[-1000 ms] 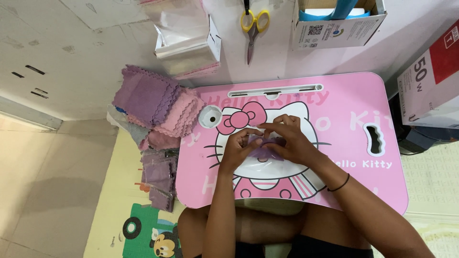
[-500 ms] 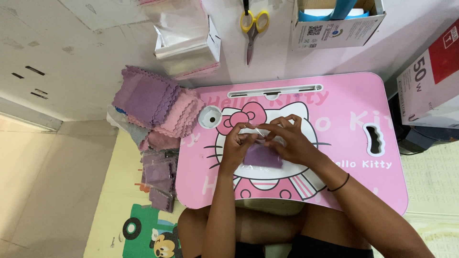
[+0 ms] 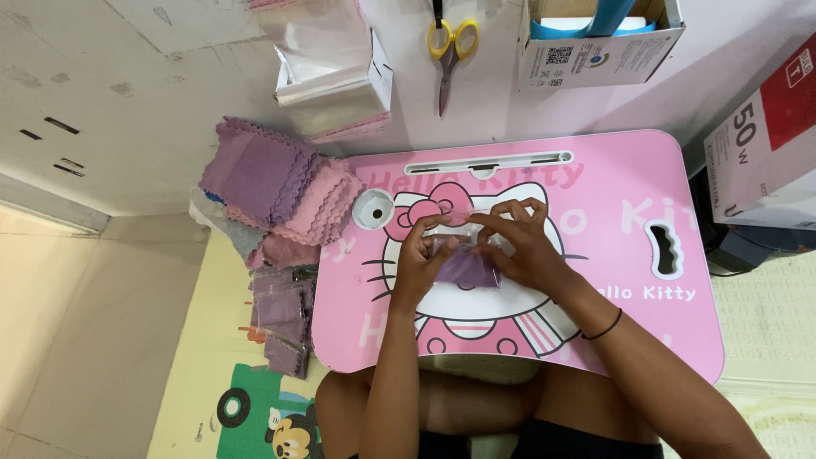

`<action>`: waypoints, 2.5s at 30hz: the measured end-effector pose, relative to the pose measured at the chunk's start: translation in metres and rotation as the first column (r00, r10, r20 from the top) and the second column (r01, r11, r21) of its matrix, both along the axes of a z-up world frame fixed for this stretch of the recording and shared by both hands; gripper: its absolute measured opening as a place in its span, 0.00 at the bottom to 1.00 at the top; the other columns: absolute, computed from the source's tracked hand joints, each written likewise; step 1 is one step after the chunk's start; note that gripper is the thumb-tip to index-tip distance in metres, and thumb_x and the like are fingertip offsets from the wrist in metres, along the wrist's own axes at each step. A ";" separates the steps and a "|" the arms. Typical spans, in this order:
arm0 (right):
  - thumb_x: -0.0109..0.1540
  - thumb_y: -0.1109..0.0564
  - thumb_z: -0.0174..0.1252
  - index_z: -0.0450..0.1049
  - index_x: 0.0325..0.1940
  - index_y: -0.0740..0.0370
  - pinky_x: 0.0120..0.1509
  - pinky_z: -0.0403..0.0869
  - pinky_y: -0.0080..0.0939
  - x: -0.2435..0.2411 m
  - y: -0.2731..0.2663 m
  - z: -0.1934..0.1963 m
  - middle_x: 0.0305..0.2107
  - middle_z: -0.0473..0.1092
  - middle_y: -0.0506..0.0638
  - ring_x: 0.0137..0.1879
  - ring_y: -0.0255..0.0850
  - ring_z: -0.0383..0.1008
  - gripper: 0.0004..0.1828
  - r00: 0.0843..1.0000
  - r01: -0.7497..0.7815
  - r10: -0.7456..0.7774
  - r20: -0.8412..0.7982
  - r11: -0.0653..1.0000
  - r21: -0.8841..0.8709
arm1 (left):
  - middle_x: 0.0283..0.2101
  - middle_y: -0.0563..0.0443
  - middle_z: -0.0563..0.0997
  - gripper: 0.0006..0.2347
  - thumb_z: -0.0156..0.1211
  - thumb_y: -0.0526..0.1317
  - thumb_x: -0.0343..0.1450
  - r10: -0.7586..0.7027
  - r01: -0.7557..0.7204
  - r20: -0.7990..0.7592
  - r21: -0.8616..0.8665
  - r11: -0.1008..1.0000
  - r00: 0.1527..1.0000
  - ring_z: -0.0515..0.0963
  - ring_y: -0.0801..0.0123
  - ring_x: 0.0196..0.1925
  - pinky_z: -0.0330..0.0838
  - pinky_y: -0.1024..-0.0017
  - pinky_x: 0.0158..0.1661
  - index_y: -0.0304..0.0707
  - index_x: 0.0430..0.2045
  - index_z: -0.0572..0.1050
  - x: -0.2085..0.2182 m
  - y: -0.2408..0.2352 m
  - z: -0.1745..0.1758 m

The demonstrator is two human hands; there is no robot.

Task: The person uses a lint roller to remove debris from several small purple cloths, then places one into a clear plastic bag and seals it.

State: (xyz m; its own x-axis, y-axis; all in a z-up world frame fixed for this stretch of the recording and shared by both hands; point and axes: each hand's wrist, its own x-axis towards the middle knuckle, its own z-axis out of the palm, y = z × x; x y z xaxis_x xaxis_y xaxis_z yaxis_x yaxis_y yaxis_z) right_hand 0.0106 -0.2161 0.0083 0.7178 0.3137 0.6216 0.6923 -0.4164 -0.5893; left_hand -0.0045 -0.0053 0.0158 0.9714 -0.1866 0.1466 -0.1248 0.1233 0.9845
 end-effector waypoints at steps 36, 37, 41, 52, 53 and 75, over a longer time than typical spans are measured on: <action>0.65 0.66 0.52 0.77 0.55 0.66 0.32 0.73 0.36 0.027 -0.023 -0.024 0.20 0.75 0.55 0.24 0.36 0.72 0.15 0.745 -0.106 0.346 -0.570 0.905 0.411 | 0.44 0.39 0.84 0.10 0.51 0.35 0.77 0.070 -0.071 -0.006 -0.072 0.995 0.997 0.81 0.62 0.50 0.70 0.65 0.56 0.34 0.50 0.77 0.015 0.007 -0.035; 0.65 0.66 0.52 0.77 0.55 0.66 0.32 0.73 0.36 0.027 -0.023 -0.025 0.20 0.75 0.55 0.24 0.36 0.72 0.15 0.747 -0.102 0.343 -0.570 0.906 0.412 | 0.44 0.39 0.84 0.10 0.51 0.35 0.77 0.066 -0.066 -0.006 -0.072 0.995 0.998 0.81 0.62 0.50 0.70 0.65 0.56 0.34 0.50 0.77 0.015 0.007 -0.037; 0.65 0.64 0.53 0.78 0.54 0.67 0.32 0.73 0.37 0.021 -0.019 -0.015 0.20 0.75 0.56 0.24 0.37 0.73 0.15 0.770 -0.084 0.309 -0.558 0.916 0.391 | 0.46 0.40 0.84 0.10 0.51 0.37 0.78 0.063 -0.063 -0.001 -0.030 0.998 0.998 0.81 0.62 0.52 0.69 0.63 0.57 0.36 0.50 0.77 0.012 0.009 -0.035; 0.65 0.62 0.54 0.78 0.51 0.69 0.33 0.74 0.38 0.019 -0.017 -0.020 0.23 0.75 0.56 0.25 0.38 0.73 0.13 0.804 -0.055 0.285 -0.522 0.910 0.412 | 0.43 0.45 0.84 0.10 0.51 0.37 0.77 0.077 -0.077 -0.003 0.030 0.997 0.997 0.79 0.68 0.47 0.70 0.66 0.54 0.39 0.49 0.77 0.008 0.011 -0.026; 0.65 0.63 0.54 0.78 0.50 0.69 0.33 0.74 0.38 0.018 -0.016 -0.019 0.23 0.74 0.55 0.25 0.37 0.73 0.12 0.807 -0.049 0.283 -0.518 0.906 0.420 | 0.44 0.45 0.84 0.10 0.50 0.37 0.78 0.078 -0.078 0.000 0.034 0.996 0.997 0.80 0.67 0.49 0.69 0.65 0.55 0.40 0.50 0.77 0.008 0.011 -0.027; 0.63 0.65 0.59 0.75 0.56 0.71 0.29 0.76 0.35 0.017 -0.011 -0.021 0.25 0.74 0.57 0.25 0.36 0.73 0.17 0.827 0.016 0.268 -0.495 0.868 0.497 | 0.46 0.40 0.84 0.07 0.48 0.38 0.79 0.126 -0.129 0.028 0.099 0.987 0.992 0.81 0.57 0.53 0.71 0.60 0.56 0.41 0.47 0.73 0.007 0.012 -0.032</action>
